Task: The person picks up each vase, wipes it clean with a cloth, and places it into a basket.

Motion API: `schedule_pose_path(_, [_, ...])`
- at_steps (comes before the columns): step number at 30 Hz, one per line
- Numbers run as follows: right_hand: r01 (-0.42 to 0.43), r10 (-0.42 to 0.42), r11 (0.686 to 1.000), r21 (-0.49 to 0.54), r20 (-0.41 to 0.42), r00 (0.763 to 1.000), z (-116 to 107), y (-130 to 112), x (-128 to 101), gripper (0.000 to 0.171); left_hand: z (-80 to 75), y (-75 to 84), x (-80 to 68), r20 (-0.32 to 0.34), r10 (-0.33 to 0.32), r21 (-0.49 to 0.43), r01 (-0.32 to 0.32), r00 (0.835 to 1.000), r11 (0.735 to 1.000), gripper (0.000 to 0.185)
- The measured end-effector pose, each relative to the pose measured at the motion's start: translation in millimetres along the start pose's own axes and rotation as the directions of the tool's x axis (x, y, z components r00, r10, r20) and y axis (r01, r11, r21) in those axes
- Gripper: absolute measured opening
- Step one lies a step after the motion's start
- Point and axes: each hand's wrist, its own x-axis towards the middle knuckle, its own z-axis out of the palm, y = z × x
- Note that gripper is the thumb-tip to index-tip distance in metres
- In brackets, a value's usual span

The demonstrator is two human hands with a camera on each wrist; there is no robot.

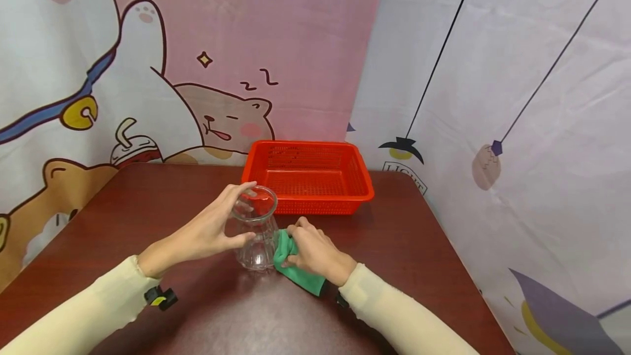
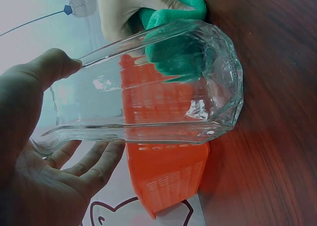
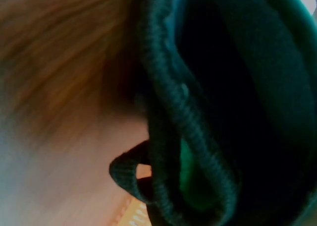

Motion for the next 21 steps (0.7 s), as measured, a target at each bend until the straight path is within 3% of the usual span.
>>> schedule_pose_path(10, [0.015,-0.016,0.999,0.049,0.021,1.0,-1.7,1.7,2.0,0.048,0.0,0.5,0.0,0.001,-0.003,0.01,0.003,1.0,1.0,0.106])
schedule_pose_path(21, [0.025,-0.022,0.989,0.144,-0.017,1.0,-3.5,6.6,0.7,0.05,0.9,-0.4,0.3,0.0,-0.005,0.004,0.005,1.0,1.0,0.107])
